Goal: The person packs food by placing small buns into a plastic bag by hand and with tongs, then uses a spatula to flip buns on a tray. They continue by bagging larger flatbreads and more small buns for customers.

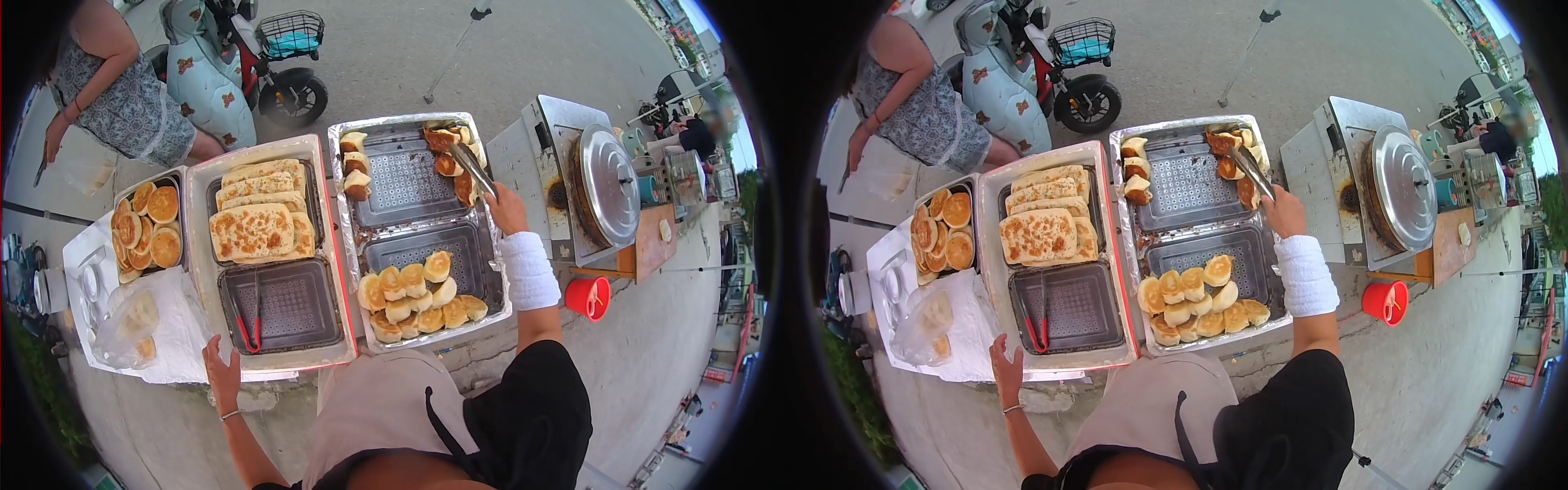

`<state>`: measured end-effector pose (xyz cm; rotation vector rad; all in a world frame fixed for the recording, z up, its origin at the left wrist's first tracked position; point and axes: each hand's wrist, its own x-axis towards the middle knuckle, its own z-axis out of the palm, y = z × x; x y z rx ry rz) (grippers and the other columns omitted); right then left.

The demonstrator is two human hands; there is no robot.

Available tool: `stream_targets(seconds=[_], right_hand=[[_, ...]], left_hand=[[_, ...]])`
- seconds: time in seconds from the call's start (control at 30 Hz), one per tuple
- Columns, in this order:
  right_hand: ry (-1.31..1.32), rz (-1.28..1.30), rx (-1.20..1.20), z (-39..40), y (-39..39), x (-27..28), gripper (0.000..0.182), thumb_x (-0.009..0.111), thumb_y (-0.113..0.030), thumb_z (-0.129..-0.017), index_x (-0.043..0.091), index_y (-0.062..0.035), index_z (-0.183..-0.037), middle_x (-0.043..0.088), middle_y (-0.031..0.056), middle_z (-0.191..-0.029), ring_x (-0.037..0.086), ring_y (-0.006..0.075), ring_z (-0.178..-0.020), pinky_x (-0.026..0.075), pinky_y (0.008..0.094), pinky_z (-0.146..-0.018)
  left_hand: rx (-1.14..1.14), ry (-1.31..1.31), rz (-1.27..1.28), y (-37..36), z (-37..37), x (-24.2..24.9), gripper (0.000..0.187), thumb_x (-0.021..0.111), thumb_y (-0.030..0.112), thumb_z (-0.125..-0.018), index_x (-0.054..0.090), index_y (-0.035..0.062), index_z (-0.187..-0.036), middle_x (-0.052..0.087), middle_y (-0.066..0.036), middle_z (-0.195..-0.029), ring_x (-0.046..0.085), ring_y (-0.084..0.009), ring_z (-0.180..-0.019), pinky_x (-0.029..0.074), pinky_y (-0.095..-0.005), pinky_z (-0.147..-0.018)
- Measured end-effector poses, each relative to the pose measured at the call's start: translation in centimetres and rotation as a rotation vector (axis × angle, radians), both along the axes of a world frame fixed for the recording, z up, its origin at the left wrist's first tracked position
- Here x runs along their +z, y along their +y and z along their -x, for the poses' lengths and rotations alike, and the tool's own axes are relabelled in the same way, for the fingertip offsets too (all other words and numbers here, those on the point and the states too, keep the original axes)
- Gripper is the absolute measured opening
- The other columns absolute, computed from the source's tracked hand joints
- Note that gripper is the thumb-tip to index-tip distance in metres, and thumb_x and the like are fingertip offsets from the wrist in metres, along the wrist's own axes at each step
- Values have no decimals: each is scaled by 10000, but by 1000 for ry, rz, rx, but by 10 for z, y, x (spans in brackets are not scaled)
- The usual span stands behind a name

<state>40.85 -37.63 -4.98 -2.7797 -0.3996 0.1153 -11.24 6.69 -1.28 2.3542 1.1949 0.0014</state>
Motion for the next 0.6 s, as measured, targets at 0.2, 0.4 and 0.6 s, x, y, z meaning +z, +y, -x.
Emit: stream_targets(seconds=[0.2,0.4,0.6], right_hand=[[109,201,-19,-47,11,6,331,612,-334,-877,680,-16,-941,679,252,-939,649,444,-904,513,518,-810],[133,315,-95,-57,56,10,330,635,-340,-879,704,-31,-972,704,216,-982,678,406,-945,542,488,-812],[15,374,-49,-46,76,7,312,645,-338,-888,702,-48,-987,712,182,-970,691,371,-932,548,472,-795]], left_hand=[[-3,4,29,-1,-11,3,500,675,111,-837,505,42,-1302,536,-179,-1213,532,-332,-1137,425,-423,-998],[-18,-12,18,-5,-11,0,495,678,117,-842,504,41,-1299,541,-176,-1213,538,-329,-1138,432,-421,-991],[-33,-27,8,-8,-8,-1,480,677,110,-843,512,38,-1288,546,-170,-1209,544,-320,-1128,437,-413,-987]])
